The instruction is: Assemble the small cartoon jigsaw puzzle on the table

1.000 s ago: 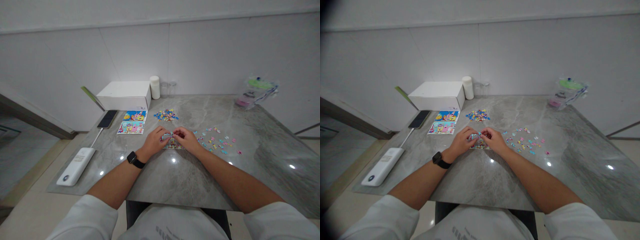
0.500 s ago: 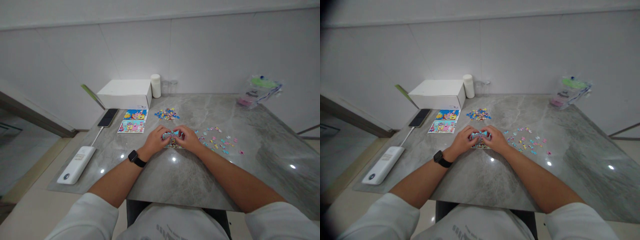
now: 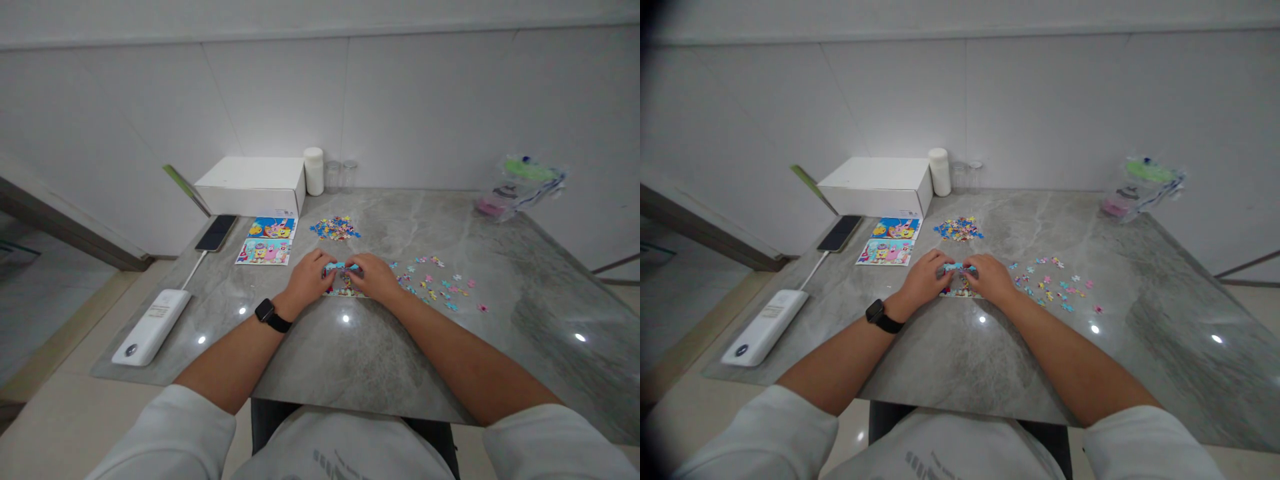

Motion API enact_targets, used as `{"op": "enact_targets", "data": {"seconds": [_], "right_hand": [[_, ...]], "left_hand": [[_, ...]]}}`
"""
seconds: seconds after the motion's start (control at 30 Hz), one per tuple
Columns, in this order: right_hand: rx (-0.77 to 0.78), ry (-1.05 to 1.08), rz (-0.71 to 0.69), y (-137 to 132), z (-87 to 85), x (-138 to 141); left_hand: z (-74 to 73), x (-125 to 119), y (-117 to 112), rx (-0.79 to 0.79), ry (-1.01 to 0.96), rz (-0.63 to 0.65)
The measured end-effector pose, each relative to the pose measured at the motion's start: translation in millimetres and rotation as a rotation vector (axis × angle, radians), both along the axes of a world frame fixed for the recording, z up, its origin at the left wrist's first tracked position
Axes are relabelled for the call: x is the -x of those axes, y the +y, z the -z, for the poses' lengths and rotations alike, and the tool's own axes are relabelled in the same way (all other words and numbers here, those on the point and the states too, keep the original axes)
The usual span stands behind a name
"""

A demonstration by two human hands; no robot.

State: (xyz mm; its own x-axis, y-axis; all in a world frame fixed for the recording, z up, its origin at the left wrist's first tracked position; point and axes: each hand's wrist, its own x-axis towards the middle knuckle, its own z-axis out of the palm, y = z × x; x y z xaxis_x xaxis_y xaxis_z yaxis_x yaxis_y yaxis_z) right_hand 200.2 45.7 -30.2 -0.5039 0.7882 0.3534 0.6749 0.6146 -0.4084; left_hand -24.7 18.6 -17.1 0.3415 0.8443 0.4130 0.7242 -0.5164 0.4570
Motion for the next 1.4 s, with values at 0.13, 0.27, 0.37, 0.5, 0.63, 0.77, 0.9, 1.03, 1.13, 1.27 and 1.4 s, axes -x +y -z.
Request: {"op": "enact_targets", "data": {"seconds": [0.13, 0.27, 0.37, 0.5, 0.63, 0.77, 0.9, 1.03, 1.13, 1.27, 1.4], "right_hand": [[-0.002, -0.11, -0.009, 2, 1.8, 3], [-0.026, -0.138, -0.033, 3, 4.3, 4], [-0.027, -0.131, -0.039, 4, 5.1, 4], [-0.03, -0.098, -0.006, 4, 5.7, 5], [-0.023, -0.093, 0.004, 5, 7.2, 5], [-0.022, -0.099, -0.005, 5, 5.9, 1], [-0.02, -0.065, 0.038, 6, 3.0, -7], [-0.016, -0.062, 0.052, 6, 3.0, -11], [-0.024, -0.078, 0.022, 5, 4.3, -9], [-0.025, -0.092, -0.004, 4, 5.5, -8], [-0.02, -0.126, -0.005, 3, 5.9, -8]], "left_hand": [[1.8, 0, -1, 0.026, 0.063, -0.008], [3.4, -1, -2, 0.038, 0.092, 0.003], [3.6, -1, -2, 0.04, 0.1, 0.009], [2.2, -1, -3, 0.046, 0.114, 0.018], [1.1, -1, -4, 0.044, 0.119, 0.032], [1.6, -2, -5, 0.053, 0.125, 0.03], [3.7, -1, -5, 0.051, 0.132, 0.033], [6.7, 0, -4, 0.029, 0.142, 0.057], [7.9, 1, -4, 0.012, 0.167, 0.076], [6.2, 0, -4, 0.016, 0.186, 0.068], [2.5, -1, -6, 0.043, 0.224, 0.053]]}}
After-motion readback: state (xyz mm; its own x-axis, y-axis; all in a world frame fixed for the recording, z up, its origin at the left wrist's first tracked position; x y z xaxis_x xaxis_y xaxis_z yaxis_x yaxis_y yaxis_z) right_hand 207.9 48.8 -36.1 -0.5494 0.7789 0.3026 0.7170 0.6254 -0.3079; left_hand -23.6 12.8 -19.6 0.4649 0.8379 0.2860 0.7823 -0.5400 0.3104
